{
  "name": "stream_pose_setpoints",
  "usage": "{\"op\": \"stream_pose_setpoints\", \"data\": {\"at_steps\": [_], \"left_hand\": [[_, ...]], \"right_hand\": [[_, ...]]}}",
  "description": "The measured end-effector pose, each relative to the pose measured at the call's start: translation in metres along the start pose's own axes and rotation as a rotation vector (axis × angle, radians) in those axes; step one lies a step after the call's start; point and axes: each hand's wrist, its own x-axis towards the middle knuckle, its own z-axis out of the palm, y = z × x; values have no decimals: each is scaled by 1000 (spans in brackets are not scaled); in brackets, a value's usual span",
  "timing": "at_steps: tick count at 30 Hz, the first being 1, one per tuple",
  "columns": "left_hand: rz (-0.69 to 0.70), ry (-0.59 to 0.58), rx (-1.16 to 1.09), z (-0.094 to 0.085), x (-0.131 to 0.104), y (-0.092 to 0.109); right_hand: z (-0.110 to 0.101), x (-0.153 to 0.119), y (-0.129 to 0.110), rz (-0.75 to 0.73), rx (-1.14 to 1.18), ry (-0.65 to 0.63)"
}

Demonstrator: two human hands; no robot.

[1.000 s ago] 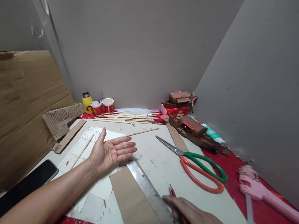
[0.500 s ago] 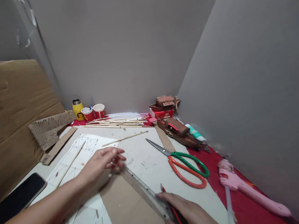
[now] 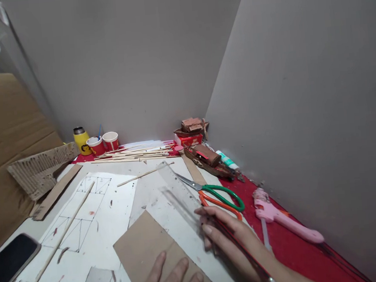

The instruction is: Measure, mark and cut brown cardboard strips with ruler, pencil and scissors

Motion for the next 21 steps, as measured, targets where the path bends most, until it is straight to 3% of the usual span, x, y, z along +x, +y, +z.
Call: {"op": "stream_pose_setpoints", "data": {"at_steps": [3, 6, 9, 12, 17, 21], "left_hand": [[43, -18, -169, -22, 10, -18], [95, -175, -440, -49, 20, -43], [98, -211, -607, -62, 25, -61], [85, -168, -527, -60, 27, -60], [-82, -92, -109, -56, 22, -34], [-346, -458, -65, -71, 16, -25]], "right_hand": [[-2, 1, -3, 52, 63, 74], [-5, 4, -11, 113, 71, 126], [-5, 6, -17, 142, 71, 112], [-3, 6, -14, 175, 111, 56], [-4, 9, -3, 150, 176, 43], [-12, 14, -7, 134, 208, 110]]}}
